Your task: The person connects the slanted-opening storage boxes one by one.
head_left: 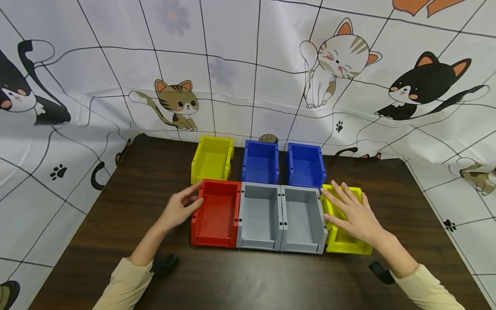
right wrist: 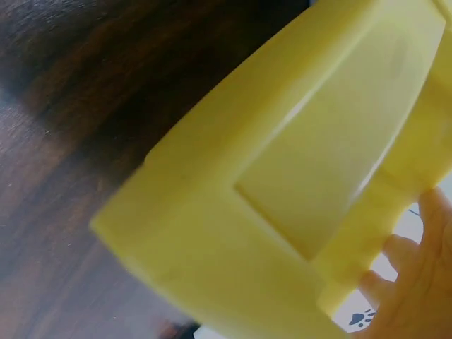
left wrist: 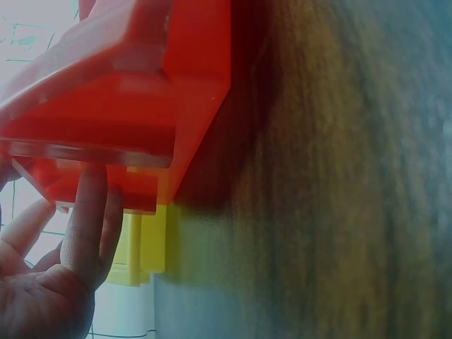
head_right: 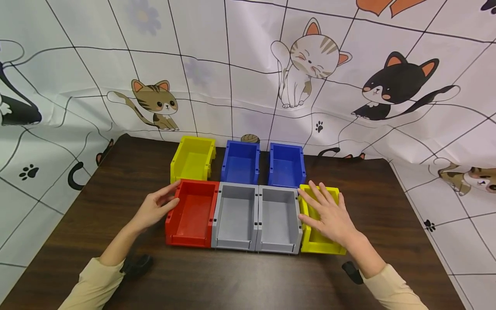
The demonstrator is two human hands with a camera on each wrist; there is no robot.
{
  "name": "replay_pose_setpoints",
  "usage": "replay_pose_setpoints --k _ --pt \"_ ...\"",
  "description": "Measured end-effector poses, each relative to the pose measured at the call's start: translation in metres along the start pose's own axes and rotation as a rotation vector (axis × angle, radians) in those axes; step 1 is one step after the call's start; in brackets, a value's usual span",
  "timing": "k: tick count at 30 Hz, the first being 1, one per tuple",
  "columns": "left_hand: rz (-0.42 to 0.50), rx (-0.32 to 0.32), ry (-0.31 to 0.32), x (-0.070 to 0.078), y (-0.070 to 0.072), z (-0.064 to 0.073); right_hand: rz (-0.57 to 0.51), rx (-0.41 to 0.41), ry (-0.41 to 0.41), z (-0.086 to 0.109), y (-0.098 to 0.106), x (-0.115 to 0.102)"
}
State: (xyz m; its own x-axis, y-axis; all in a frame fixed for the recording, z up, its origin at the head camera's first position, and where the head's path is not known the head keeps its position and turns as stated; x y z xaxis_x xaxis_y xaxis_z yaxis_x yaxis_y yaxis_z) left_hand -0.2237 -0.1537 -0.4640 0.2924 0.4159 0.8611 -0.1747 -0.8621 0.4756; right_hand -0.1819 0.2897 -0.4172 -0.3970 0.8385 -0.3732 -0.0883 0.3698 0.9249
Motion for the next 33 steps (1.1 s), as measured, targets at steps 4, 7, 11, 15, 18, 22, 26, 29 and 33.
replay_pose_setpoints --k 4,7,11,15,18,22,26,29,33 --pt "-0.005 0.0 -0.002 0.0 0.001 0.0 0.003 0.011 0.008 0.0 -0.004 0.001" --pt "-0.01 0.0 -0.005 0.0 0.001 0.0 0.006 0.015 0.01 0.0 -0.006 0.002" --pt "-0.018 0.001 -0.008 0.0 0.001 0.0 0.013 -0.002 0.0 0.0 -0.007 0.003" --pt "-0.021 0.0 -0.006 0.0 0.0 0.0 0.029 -0.019 -0.015 0.0 -0.008 0.003" --pt "-0.019 0.001 -0.003 0.001 0.001 0.001 0.031 -0.02 -0.021 0.0 -0.01 0.002" --pt "-0.017 0.004 0.002 0.002 0.001 0.0 0.028 -0.016 -0.016 0.0 -0.011 0.002" --pt "-0.013 0.005 -0.007 0.001 0.001 -0.001 0.03 -0.007 -0.02 0.0 -0.012 0.003" --pt "-0.003 0.009 -0.02 0.002 0.001 -0.001 0.027 -0.01 -0.022 0.0 -0.013 0.004" --pt "-0.005 0.009 -0.033 0.002 0.0 0.0 0.031 -0.007 -0.026 0.001 -0.015 0.005"
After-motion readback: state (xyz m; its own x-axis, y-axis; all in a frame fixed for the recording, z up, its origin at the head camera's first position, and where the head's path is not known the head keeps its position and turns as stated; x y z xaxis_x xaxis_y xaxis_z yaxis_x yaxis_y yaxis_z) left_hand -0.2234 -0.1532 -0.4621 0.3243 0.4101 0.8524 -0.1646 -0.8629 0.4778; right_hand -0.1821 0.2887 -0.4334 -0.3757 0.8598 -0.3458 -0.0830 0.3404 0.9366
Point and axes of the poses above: each hand's wrist, its own z-axis away from the middle knuckle, its own y-axis out of the back of the hand, x = y × z, the point moved 5 cm from there along -z, towards the middle knuckle, and after that the axes turned 9 degrees about -z, right-handed, at the moved point
